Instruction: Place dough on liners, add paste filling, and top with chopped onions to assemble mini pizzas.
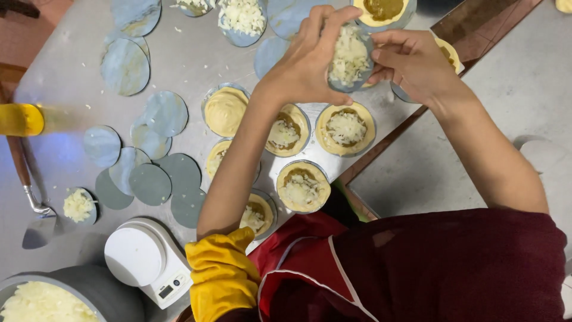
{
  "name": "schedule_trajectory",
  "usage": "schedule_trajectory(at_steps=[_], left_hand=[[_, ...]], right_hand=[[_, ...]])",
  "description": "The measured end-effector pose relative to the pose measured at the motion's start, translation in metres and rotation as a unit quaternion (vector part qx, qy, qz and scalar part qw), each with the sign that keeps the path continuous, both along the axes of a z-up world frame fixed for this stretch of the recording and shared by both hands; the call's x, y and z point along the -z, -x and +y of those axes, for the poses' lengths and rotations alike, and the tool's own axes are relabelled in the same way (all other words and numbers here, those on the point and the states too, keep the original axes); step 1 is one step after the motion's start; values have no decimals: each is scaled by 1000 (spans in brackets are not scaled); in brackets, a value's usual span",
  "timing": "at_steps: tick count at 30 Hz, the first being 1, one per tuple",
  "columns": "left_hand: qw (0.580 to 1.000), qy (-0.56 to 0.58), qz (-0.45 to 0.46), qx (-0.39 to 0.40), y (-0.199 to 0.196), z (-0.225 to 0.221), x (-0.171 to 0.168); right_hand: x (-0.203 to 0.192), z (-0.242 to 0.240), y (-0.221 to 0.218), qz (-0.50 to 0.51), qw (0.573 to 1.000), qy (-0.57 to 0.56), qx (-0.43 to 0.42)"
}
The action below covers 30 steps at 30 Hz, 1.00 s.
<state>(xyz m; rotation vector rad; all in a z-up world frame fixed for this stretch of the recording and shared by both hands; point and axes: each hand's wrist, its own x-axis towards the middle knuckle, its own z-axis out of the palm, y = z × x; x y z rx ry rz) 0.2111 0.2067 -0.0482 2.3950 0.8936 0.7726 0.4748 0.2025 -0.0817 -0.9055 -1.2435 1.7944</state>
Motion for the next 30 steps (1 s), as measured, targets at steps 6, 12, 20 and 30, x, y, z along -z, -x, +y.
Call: schedule_trajectory(at_steps=[6,12,20,30], left_hand=[[916,339,-209,-41,32,7,40],[797,520,-298,-72,23,11,58],[785,514,-316,-140,17,18,77],[783,509,-328,-142,-4,24,59]], right_hand=[[7,10,-12,36,999,20,32],[21,14,-7,27,999,-36,14],[38,22,-12,-123,978,-155,62],[17,47,31,-217,785,-580,5]])
